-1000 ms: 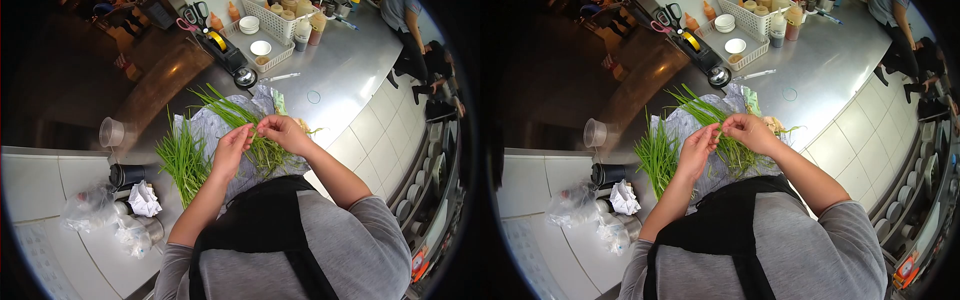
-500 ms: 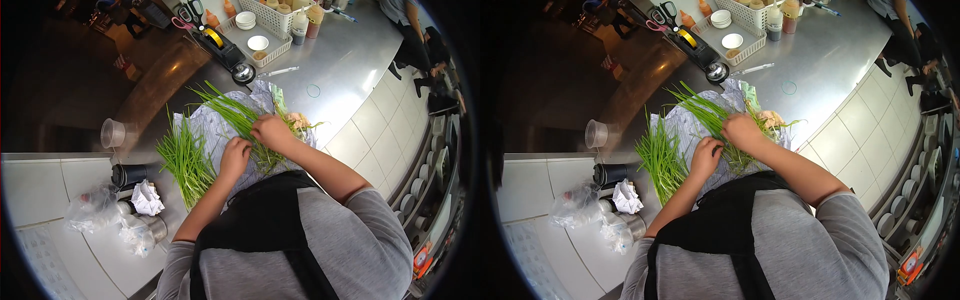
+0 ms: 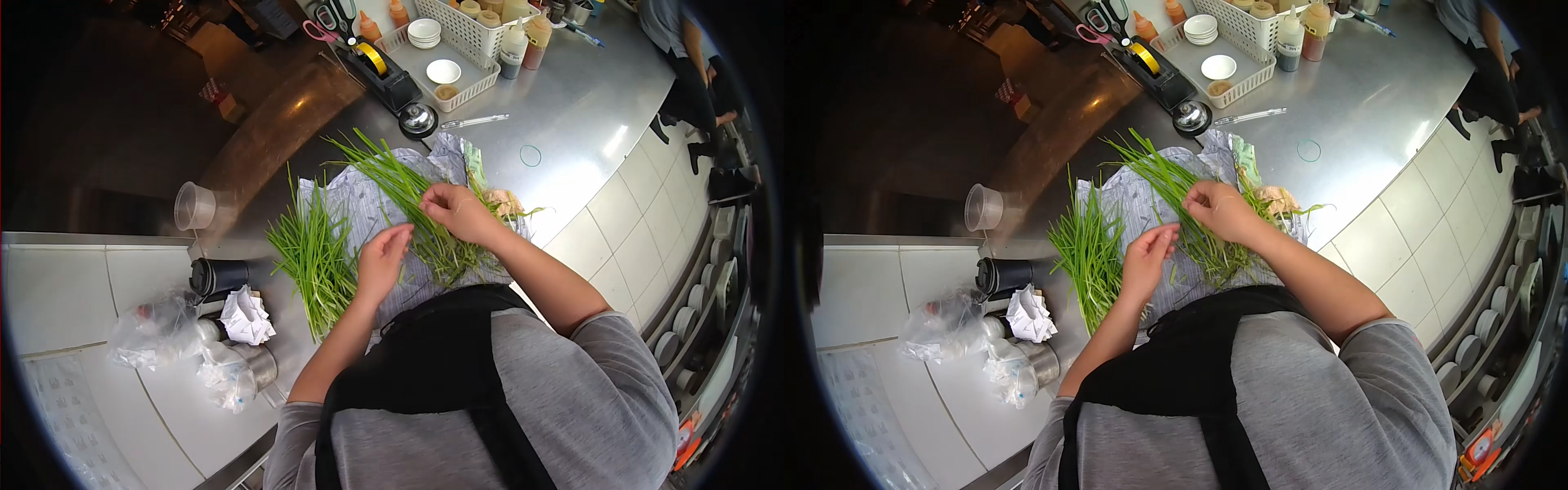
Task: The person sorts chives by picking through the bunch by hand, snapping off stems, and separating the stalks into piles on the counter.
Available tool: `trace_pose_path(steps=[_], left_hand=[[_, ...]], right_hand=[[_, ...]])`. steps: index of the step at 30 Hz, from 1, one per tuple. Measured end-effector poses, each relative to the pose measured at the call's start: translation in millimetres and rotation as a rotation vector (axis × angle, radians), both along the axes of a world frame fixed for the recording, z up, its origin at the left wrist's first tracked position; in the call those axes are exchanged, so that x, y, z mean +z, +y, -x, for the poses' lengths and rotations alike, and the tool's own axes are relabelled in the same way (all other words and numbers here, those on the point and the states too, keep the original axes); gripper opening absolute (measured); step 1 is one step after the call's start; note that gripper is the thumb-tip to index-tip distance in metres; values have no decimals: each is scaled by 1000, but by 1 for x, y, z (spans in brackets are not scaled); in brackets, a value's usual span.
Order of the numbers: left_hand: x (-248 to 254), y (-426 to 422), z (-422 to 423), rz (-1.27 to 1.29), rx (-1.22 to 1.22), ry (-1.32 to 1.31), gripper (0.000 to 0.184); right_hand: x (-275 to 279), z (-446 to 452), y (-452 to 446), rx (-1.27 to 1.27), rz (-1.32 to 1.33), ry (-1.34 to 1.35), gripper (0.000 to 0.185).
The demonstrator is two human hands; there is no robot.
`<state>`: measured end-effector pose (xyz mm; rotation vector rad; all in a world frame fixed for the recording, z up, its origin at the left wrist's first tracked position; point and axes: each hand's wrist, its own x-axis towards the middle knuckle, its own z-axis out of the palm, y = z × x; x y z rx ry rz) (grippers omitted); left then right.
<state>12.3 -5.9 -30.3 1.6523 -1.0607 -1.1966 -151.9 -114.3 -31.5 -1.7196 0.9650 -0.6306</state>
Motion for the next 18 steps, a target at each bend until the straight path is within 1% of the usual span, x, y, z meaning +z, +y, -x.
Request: trace_pose_path(steps=[1, 2, 3, 4, 5, 8, 10, 14, 17, 18], left_hand=[[2, -6, 3, -28, 56, 253, 20], [5, -11, 8, -28, 53, 254, 20], [9, -16, 13, -12, 77, 315, 23], [11, -20, 16, 2, 100, 377, 26], [13, -24, 17, -1, 94, 375, 26], [17, -33, 20, 48, 59, 368, 24], [23, -35, 23, 105, 198, 550, 22], [37, -38, 21, 104, 210, 530, 20], [38, -35, 23, 91, 171, 523, 20], [39, -33, 26, 79, 175, 558, 20]], right_hand=[[-7, 2, 2, 30, -115, -114, 16], [-11, 4, 4, 58, -230, -228, 16], [-7, 6, 8, 53, -229, -228, 16], [-2, 7, 12, 84, -321, -301, 14], [1, 9, 16, 116, -414, -375, 13], [9, 15, 26, 115, -439, -410, 12], [8, 21, 34, 103, -453, -447, 14], [9, 30, 40, 128, -547, -424, 16], [16, 31, 40, 59, -506, -404, 14], [19, 32, 39, 72, -418, -287, 12]])
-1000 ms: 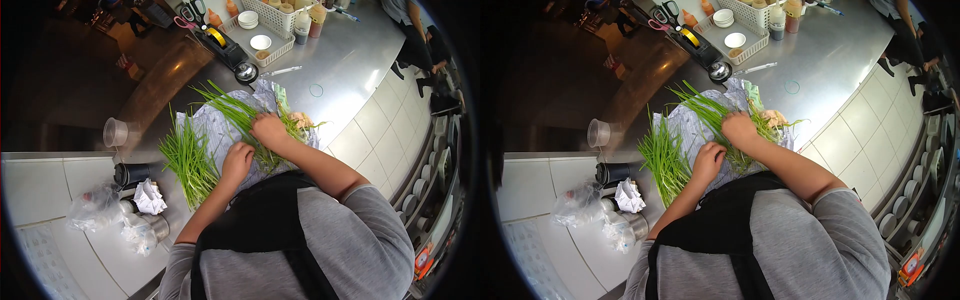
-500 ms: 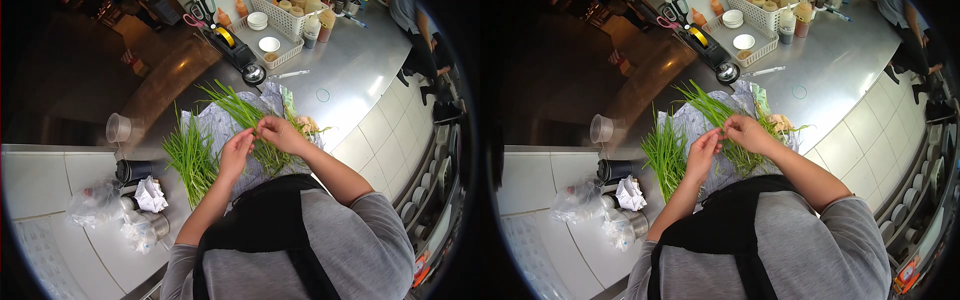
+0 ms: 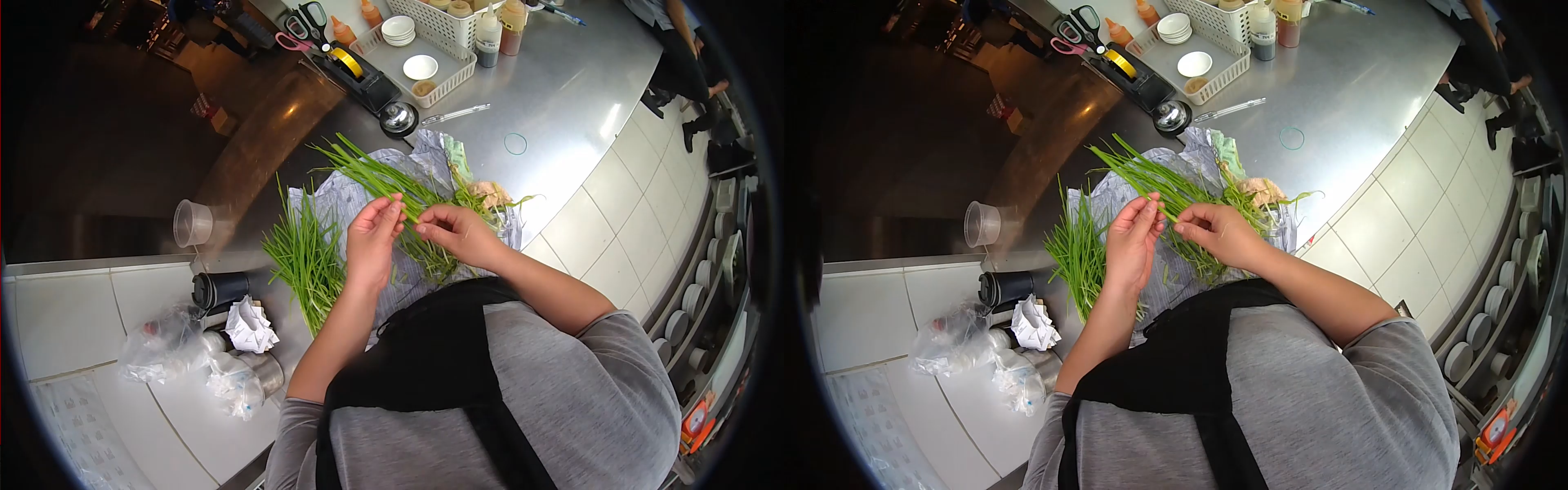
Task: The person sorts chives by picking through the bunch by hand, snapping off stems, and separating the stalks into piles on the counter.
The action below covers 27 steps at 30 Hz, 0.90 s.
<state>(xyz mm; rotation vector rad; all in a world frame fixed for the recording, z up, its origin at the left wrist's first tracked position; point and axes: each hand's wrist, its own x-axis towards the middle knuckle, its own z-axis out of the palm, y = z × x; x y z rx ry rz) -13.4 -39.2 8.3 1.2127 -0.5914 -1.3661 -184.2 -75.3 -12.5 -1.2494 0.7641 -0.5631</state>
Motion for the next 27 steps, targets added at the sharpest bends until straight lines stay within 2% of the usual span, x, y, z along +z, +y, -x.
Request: trace_pose_path(steps=[1, 5, 7, 8, 10, 11, 14, 15, 17, 18, 20, 21, 23, 24, 26, 27], left_hand=[[1, -1, 2, -4, -1, 34, 20], [10, 3, 5, 3, 63, 81, 23], [13, 7, 3, 26, 27, 123, 24], [13, 9, 2, 26, 31, 123, 24], [14, 13, 1, 72, -15, 160, 26], [16, 15, 1, 72, -17, 162, 26], [22, 21, -4, 26, -71, 75, 32], [24, 25, -8, -2, -105, 91, 35], [26, 30, -8, -32, -140, 109, 39], [29, 32, -6, -51, -155, 105, 40], [30, 35, -6, -69, -168, 101, 43], [28, 37, -6, -75, -194, 81, 44], [26, 42, -6, -82, -217, 64, 45], [26, 45, -8, -79, -231, 68, 45], [26, 52, -13, -75, -245, 74, 45], [27, 57, -21, -121, -187, -53, 45]], right_hand=[[2, 0, -3, 22, 100, 108, 11], [-18, -3, 6, 45, 117, -3, 13], [-22, -5, 11, -16, -235, -249, 12], [-24, -4, 11, -12, -235, -249, 12], [-27, 0, 6, -239, -842, -588, 12], [-27, 2, 2, -241, -841, -588, 12], [-25, 10, -11, -299, -627, -458, 15], [-22, 10, -12, -299, -630, -457, 15], [-12, 11, -15, -275, -209, -282, 16], [-10, 11, -16, -275, -210, -280, 16], [-7, 9, -17, -222, 130, -161, 19], [-1, 7, -16, -221, 130, -161, 19], [14, 1, -14, -214, 369, 24, 16], [21, -3, -13, -212, 367, 25, 16], [31, -7, -13, -151, 679, 104, 13], [27, -8, -15, -148, 680, 104, 13]])
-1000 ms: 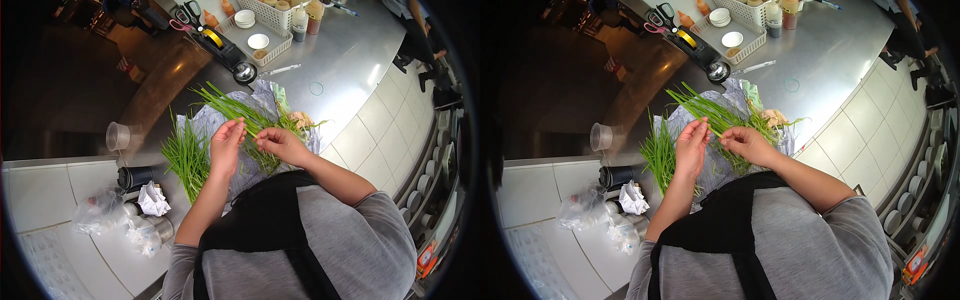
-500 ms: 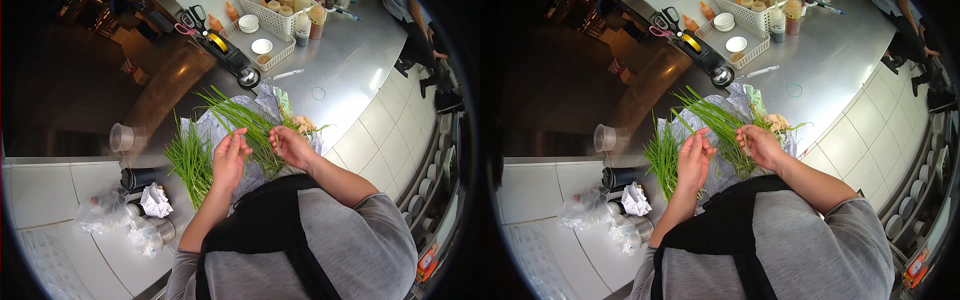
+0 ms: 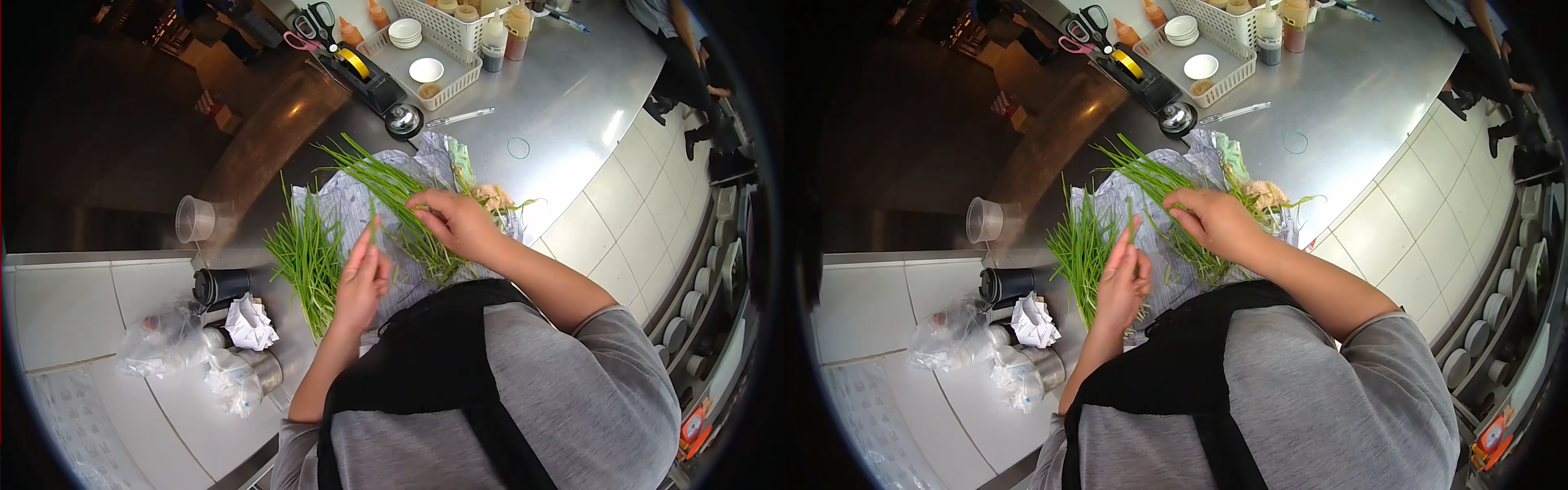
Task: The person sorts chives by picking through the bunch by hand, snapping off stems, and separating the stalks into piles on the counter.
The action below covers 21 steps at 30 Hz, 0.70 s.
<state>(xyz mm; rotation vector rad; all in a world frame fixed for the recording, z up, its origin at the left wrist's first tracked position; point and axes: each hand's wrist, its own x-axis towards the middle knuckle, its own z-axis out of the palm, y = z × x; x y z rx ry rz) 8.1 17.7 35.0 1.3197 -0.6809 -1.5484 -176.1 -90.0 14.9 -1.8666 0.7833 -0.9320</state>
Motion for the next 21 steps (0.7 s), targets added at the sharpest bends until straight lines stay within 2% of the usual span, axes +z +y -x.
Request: trace_pose_path(steps=[1, 3, 4, 5, 6, 7, 9, 11, 12, 14, 18, 20, 21], left_hand=[[1, 6, -10, -32, 54, -134, 44], [-28, 23, -49, 91, 153, -548, 45], [-35, 34, -68, 89, 159, -550, 45], [-40, 43, -85, 101, 174, -884, 46], [-44, 52, -96, 111, 187, -1218, 47], [-47, 61, -103, 107, 192, -1221, 47], [-50, 77, -110, 54, 116, -1438, 51], [-52, 85, -109, 58, 139, -1415, 50], [-53, 87, -107, 67, 159, -1393, 50], [-50, 88, -104, 76, 157, -1417, 49], [-28, 79, -87, 163, 164, -1512, 44], [-22, 72, -79, 204, 165, -1502, 42], [-22, 69, -75, 239, 160, -1494, 40]], right_hand=[[-9, -3, -2, -21, 93, 73, 13], [-24, -7, -8, -34, 187, 144, 12], [-31, -6, -11, 34, 263, 257, 12], [-37, -8, -15, 101, 340, 370, 12], [-43, -13, -19, 107, 343, 366, 12], [-50, -18, -22, 167, 293, 308, 10], [-62, -30, -32, 233, 240, 249, 10], [-72, -45, -48, 24, 331, 552, 9], [-82, -50, -53, 27, 335, 554, 9], [-96, -57, -61, -2, 403, 887, 15], [-79, -55, -56, 21, 404, 784, 13], [-71, -50, -58, -12, 188, 605, 15], [-71, -49, -57, -11, 190, 608, 15]])
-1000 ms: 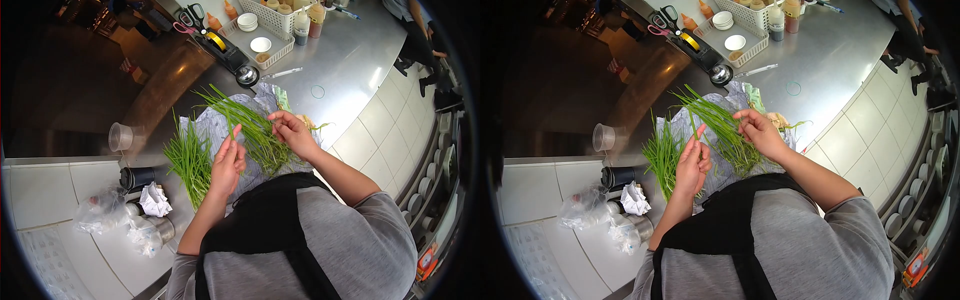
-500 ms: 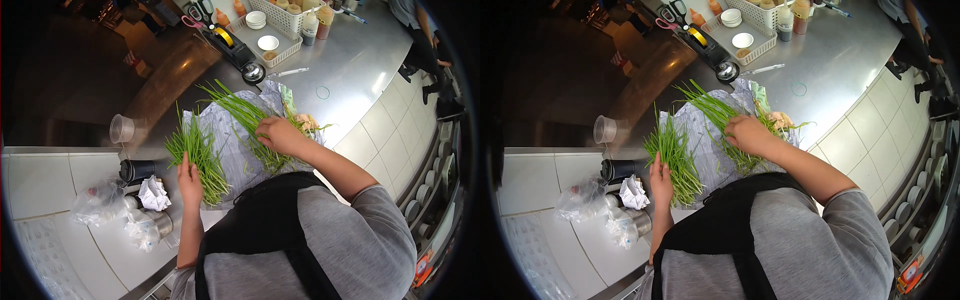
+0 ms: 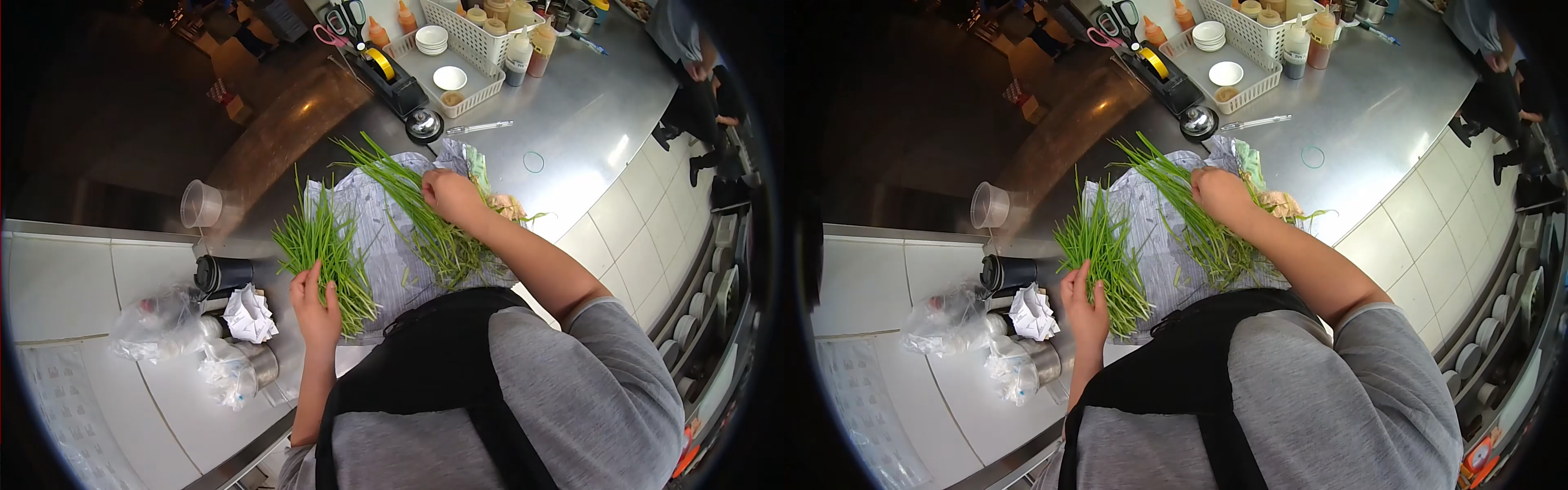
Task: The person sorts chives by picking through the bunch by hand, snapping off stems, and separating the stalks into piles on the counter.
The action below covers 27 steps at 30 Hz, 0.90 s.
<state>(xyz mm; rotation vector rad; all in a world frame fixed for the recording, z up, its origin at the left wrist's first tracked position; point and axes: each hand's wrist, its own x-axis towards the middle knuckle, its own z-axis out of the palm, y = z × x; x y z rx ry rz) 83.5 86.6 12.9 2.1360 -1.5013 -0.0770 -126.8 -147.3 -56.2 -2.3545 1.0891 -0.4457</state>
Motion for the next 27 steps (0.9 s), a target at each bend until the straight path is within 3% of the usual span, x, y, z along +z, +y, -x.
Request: trace_pose_path(steps=[2, 6, 7, 9, 11, 12, 13, 14, 15, 17, 18, 25, 27], left_hand=[[-3, -9, 7, -4, -46, 49, 39], [-9, -36, 31, -78, -153, 252, 33], [-9, -43, 37, -116, -206, 371, 31], [-6, -57, 48, -98, -246, 350, 29], [-7, -65, 55, -186, -254, 558, 28], [-12, -69, 58, -181, -237, 653, 24], [-16, -75, 60, -185, -240, 655, 24], [-20, -80, 61, -200, -218, 859, 25], [-20, -86, 64, -212, -192, 1063, 25], [-15, -96, 72, -164, -155, 1190, 24], [-12, -101, 76, -111, -119, 1317, 24], [-3, -112, 86, -21, -199, 1273, 19], [1, -113, 85, 48, -157, 1492, 17]], right_hand=[[-3, 2, 2, -64, 115, 176, 16], [-26, 5, 3, 10, 360, 278, 15], [-21, 5, 7, -1, 320, 150, 14], [-10, 7, 12, -9, 276, 17, 12], [1, 14, 17, -43, 84, -232, 13], [12, 18, 19, -46, 82, -230, 13], [26, 21, 23, -54, -147, -315, 10], [32, 23, 26, -60, -378, -399, 8], [28, 24, 30, -61, -379, -399, 8], [15, 26, 37, 19, -694, -689, 11], [19, 27, 41, 16, -695, -689, 11], [35, 32, 61, 50, -774, -790, 16], [40, 32, 63, 54, -744, -769, 19]])
